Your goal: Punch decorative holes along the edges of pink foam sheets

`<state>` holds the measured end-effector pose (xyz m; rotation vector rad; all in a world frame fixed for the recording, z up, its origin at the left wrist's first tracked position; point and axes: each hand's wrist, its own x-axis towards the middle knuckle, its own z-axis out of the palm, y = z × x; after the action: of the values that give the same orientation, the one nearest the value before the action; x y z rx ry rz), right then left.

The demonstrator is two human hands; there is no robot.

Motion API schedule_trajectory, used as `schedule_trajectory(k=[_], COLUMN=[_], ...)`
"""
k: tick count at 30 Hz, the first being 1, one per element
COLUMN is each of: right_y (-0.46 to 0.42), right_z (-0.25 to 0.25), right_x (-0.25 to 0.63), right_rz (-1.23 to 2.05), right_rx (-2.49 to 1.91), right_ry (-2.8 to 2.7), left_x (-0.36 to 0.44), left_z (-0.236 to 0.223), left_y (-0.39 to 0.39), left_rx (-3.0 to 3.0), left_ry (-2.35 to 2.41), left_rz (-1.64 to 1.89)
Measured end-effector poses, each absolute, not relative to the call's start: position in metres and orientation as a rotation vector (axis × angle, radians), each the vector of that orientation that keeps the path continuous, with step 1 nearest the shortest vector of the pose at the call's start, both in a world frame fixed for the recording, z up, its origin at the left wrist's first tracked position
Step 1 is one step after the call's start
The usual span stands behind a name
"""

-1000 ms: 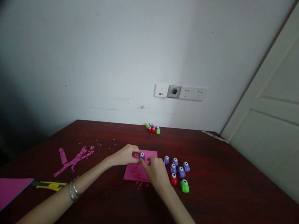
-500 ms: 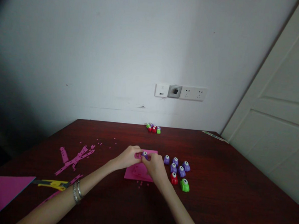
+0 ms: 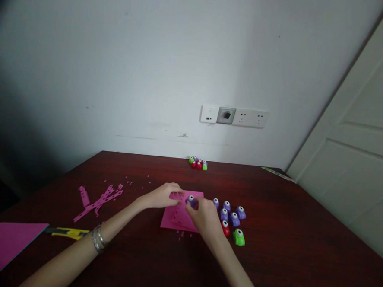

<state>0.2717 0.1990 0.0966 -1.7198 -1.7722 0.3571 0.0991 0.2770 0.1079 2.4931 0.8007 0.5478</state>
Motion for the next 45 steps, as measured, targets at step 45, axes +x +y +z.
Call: schedule_trajectory(k=[45], right_y=[0.155], right_z=[0.059], right_x=[0.289], right_rz=[0.39], right_rx=[-1.518], right_ry=[-1.81], left_x=[0.093], left_z=[0.068], left_y=[0.314], left_rx=[1.586], left_ry=[1.052], left_rz=[0.548])
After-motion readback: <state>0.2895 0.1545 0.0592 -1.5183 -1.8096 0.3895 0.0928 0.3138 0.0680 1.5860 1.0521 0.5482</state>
